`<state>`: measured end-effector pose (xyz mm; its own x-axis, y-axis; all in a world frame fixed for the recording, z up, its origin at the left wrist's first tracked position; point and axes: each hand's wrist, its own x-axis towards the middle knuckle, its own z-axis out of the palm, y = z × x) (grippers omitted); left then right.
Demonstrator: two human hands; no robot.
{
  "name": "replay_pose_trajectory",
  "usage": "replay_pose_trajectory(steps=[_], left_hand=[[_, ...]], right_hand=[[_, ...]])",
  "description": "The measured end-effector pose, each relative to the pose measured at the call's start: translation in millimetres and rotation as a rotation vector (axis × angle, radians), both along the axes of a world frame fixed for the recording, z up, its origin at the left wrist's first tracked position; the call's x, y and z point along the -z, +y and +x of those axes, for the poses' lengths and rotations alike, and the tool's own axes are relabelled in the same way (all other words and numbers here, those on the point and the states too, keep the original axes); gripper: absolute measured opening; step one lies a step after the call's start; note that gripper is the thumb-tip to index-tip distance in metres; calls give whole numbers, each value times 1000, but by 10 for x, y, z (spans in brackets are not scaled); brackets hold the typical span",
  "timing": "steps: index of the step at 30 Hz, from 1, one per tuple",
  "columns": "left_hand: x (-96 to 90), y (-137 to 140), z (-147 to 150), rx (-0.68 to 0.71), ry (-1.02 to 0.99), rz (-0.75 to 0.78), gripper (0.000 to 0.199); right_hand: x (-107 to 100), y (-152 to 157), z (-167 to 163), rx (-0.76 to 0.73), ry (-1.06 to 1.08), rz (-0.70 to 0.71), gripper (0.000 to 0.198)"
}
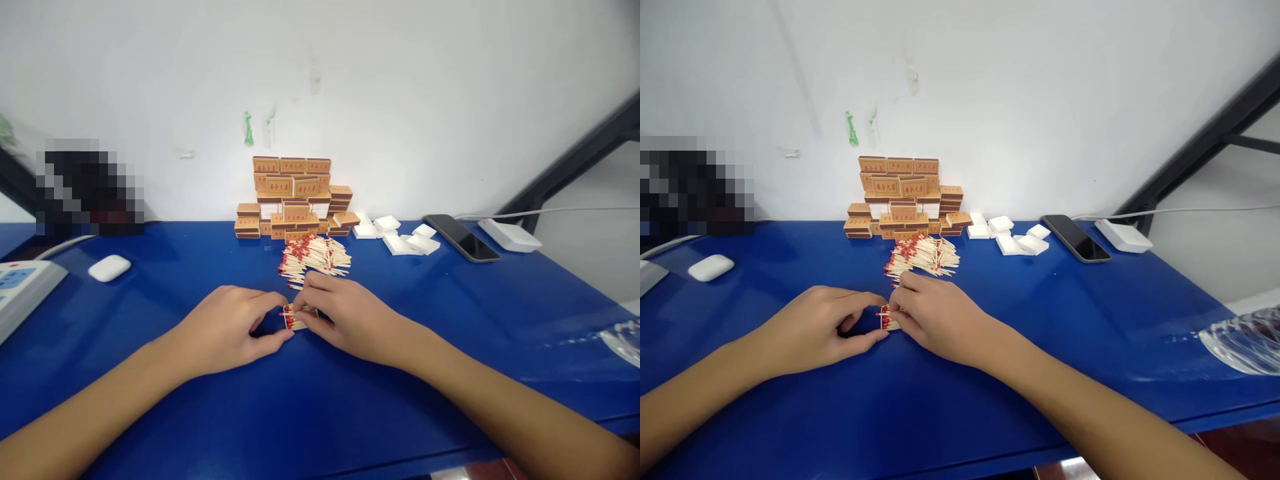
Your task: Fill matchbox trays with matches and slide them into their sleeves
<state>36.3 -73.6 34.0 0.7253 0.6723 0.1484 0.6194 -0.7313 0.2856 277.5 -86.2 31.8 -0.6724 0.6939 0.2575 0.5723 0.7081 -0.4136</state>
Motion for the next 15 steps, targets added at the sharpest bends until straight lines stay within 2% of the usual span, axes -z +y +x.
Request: replay_pose_trajectory(steps=[6,11,15], left_hand=[[3,-3,-8,-10,23,-11,25],[0,-9,-7,-8,29,-4,27],[-1,-7,-6,-11,36,-7,26]], right_hand=[[-6,27,-8,24,-88,52,8],[-19,46,5,51,-125,122,13],[-35,37,10,10,-93,78,17]])
